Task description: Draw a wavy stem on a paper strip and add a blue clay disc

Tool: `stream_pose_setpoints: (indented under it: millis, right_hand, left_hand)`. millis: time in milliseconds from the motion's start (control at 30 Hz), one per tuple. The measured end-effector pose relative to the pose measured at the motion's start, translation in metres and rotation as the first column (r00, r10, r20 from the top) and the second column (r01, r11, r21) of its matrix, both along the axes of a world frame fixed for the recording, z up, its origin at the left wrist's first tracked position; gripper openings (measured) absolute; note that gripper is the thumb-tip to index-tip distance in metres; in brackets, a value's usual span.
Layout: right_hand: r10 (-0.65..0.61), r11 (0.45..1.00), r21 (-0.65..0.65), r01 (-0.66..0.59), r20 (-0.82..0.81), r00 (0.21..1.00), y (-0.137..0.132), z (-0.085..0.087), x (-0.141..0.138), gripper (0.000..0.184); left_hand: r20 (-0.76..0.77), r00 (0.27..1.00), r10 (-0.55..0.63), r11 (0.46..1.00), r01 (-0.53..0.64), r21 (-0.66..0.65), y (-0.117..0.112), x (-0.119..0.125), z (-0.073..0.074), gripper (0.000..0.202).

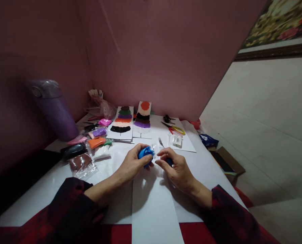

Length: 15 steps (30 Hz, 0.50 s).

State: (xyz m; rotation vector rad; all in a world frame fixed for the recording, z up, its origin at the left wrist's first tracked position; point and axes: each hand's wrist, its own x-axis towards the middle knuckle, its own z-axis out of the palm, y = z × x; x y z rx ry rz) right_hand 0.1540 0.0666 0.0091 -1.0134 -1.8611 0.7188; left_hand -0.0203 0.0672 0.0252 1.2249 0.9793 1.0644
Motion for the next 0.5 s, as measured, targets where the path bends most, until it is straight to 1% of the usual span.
stream_pose_setpoints:
  millis: [33,133,267,333,400,467,500]
  right_hand:
    - [0.003,1.000,0.013,-0.004,0.014,1.000,0.0004,0.0005,0.0003,0.006]
    - [-0.032,0.999,0.031,0.032,0.014,0.999,0.0026,0.0026,0.0026,0.016]
    - [-0.079,0.997,-0.019,0.078,-0.086,0.993,0.0034,0.0036,0.0039,0.017]
    - [-0.066,0.997,-0.050,0.061,-0.105,0.992,0.0017,0.0027,0.0022,0.008]
    - [-0.030,0.998,-0.064,0.025,-0.075,0.997,-0.0006,0.0015,-0.0001,0.009]
    - [-0.008,0.997,-0.072,0.004,-0.045,0.999,-0.0022,0.0009,-0.0018,0.005]
    - [-0.009,0.997,-0.079,0.006,-0.044,0.999,-0.0025,0.0011,-0.0021,0.008]
  left_hand:
    - [0.003,1.000,-0.005,1.000,0.005,-0.011,-0.0004,0.0003,0.0003,0.034]
    - [0.046,0.999,-0.007,0.998,0.009,-0.055,0.0003,0.0004,-0.0016,0.034]
    - [0.136,0.990,0.042,0.996,-0.030,-0.089,0.0024,0.0006,-0.0061,0.035]
    - [0.148,0.988,0.041,0.996,-0.028,-0.088,0.0021,0.0010,-0.0069,0.036]
    - [0.134,0.991,0.020,0.997,-0.009,-0.080,0.0012,0.0015,-0.0067,0.038]
    - [0.117,0.993,0.000,0.997,0.009,-0.075,0.0003,0.0016,-0.0063,0.040]
    - [0.115,0.993,-0.006,0.997,0.015,-0.079,0.0001,0.0015,-0.0060,0.040]
